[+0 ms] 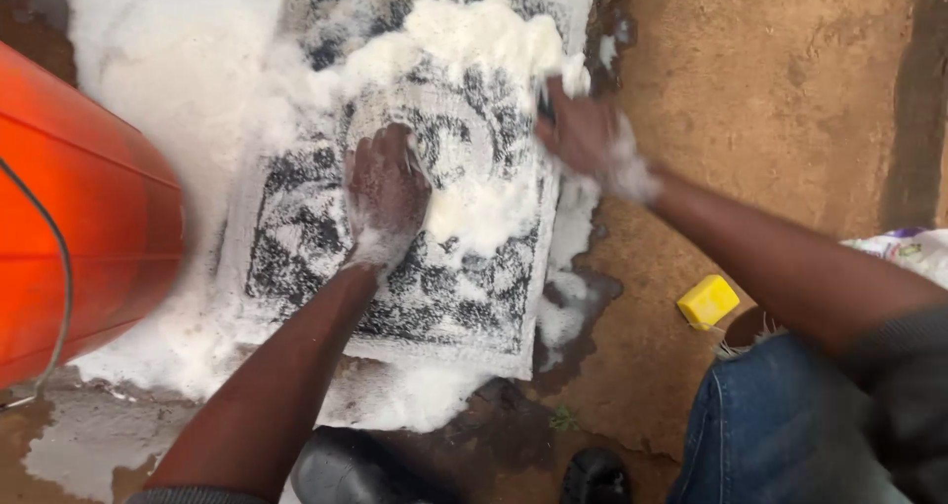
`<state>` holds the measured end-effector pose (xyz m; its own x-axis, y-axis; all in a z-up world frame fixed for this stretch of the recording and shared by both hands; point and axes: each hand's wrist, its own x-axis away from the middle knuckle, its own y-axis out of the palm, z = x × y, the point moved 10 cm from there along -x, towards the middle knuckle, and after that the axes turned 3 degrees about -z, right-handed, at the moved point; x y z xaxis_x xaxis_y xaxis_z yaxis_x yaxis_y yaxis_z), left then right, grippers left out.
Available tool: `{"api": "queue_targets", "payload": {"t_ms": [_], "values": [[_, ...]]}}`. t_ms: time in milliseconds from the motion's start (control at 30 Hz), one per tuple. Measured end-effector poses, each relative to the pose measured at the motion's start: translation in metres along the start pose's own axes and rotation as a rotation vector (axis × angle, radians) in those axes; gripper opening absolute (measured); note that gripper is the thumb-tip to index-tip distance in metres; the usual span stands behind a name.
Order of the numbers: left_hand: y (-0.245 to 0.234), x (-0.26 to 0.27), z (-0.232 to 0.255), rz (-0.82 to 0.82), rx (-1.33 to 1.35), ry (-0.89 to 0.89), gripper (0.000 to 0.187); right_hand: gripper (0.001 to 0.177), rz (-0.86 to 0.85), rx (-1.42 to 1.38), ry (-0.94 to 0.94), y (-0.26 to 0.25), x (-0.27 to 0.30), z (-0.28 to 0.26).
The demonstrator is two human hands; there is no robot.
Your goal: The person washes a rug by scrubbing its soapy surface with a brush.
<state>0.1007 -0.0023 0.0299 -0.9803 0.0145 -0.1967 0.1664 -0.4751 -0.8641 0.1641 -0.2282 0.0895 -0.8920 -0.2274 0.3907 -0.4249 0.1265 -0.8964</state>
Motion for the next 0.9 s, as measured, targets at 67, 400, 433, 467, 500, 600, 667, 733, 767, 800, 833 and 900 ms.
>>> {"api": "queue_targets", "payload": {"t_ms": [67, 400, 433, 467, 500, 600, 667, 733, 767, 800, 833, 900], "values": [[-0.006, 0.003, 0.006, 0.066, -0.084, 0.036, 0.03, 0.036, -0.204, 0.03, 0.008, 0.028, 0.038, -0.012], [-0.007, 0.002, 0.009, 0.031, -0.043, 0.019, 0.029, 0.041, -0.049, 0.048, 0.025, 0.003, -0.034, 0.043], [-0.003, 0.001, 0.006, 0.002, -0.011, -0.007, 0.026, 0.041, 0.033, 0.066, -0.016, 0.005, -0.047, 0.055], [0.001, 0.004, 0.004, -0.029, 0.023, -0.038, 0.023, 0.041, 0.11, 0.086, -0.058, 0.009, -0.058, 0.066], [-0.004, 0.006, 0.003, -0.033, 0.022, -0.04, 0.023, 0.041, 0.106, 0.085, -0.057, 0.004, -0.037, 0.045], [-0.008, -0.001, 0.006, -0.07, 0.043, -0.065, 0.027, 0.052, -0.157, 0.15, 0.05, 0.014, 0.015, 0.02], [-0.01, -0.001, 0.009, -0.077, -0.029, -0.047, 0.021, 0.045, -0.2, 0.047, -0.02, 0.036, 0.043, 0.017], [-0.012, -0.001, 0.012, -0.078, -0.026, -0.045, 0.02, 0.053, -0.11, 0.118, -0.168, 0.035, 0.043, 0.013], [-0.014, -0.001, 0.013, -0.076, -0.026, -0.045, 0.019, 0.063, -0.02, 0.191, -0.321, 0.033, 0.046, 0.003], [-0.008, -0.001, 0.01, -0.078, -0.035, -0.045, 0.019, 0.063, -0.019, 0.183, -0.325, 0.018, 0.036, -0.007], [-0.005, -0.001, 0.008, -0.055, -0.017, -0.037, 0.019, 0.055, -0.117, 0.079, -0.132, 0.011, 0.023, 0.003], [0.0, 0.001, 0.003, -0.042, -0.008, -0.031, 0.019, 0.048, -0.226, -0.035, 0.057, 0.01, -0.003, 0.02]]}}
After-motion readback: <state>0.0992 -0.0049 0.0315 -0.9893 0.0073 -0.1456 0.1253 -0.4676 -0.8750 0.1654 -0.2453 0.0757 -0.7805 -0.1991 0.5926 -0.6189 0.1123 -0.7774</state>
